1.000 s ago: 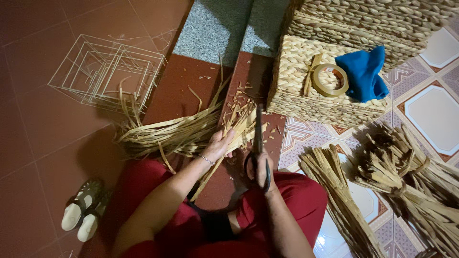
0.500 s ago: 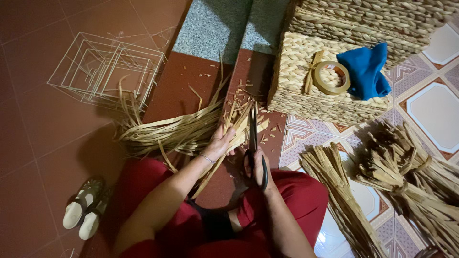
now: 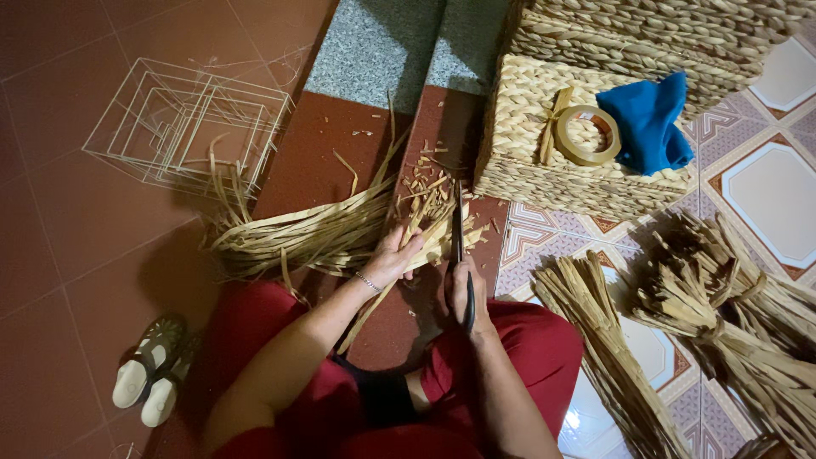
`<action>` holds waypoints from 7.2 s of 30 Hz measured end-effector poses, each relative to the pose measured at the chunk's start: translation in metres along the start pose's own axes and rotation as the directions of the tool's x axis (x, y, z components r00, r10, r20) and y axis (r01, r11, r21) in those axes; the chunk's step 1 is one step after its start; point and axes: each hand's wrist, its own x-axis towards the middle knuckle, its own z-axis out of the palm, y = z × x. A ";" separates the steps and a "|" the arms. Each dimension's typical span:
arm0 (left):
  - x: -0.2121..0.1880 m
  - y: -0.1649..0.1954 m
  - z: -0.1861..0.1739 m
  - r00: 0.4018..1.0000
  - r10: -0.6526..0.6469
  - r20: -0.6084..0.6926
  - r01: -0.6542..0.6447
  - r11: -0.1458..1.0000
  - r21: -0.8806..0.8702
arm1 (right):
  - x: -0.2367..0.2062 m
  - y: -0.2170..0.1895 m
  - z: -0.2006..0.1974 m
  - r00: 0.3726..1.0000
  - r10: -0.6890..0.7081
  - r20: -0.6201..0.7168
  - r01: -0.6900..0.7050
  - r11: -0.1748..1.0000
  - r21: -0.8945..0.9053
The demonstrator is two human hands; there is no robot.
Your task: The person sits on the floor and uses shears to trim the ends of dried palm leaves. They hold bundles of leaves, cut the tips, and place the trimmed pieces aside. The process is repeated with multiple bundles throughout the clip.
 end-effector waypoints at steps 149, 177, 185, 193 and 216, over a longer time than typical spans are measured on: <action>-0.038 0.005 0.048 0.915 -0.238 0.327 0.208 0.970 0.125 | 0.017 -0.009 -0.081 0.957 -0.002 -0.290 0.243 0.552 0.798; 0.034 0.088 -0.095 0.905 0.279 -0.322 -0.412 0.767 -0.493 | -0.049 -0.017 0.071 0.625 -0.447 0.640 0.772 0.477 -0.420; 0.017 0.089 -0.076 0.986 0.154 -0.056 -0.160 0.838 -0.521 | -0.015 0.002 0.037 0.821 -0.378 0.427 0.543 0.748 -0.382; -0.006 0.059 -0.024 0.951 0.235 0.200 -0.269 0.950 0.161 | -0.002 -0.004 -0.018 0.961 0.107 0.253 -0.195 0.914 0.355; -0.022 0.072 -0.051 0.974 -0.008 0.228 0.024 0.997 -0.067 | 0.018 0.080 0.005 0.965 0.262 0.027 -0.110 0.495 -0.862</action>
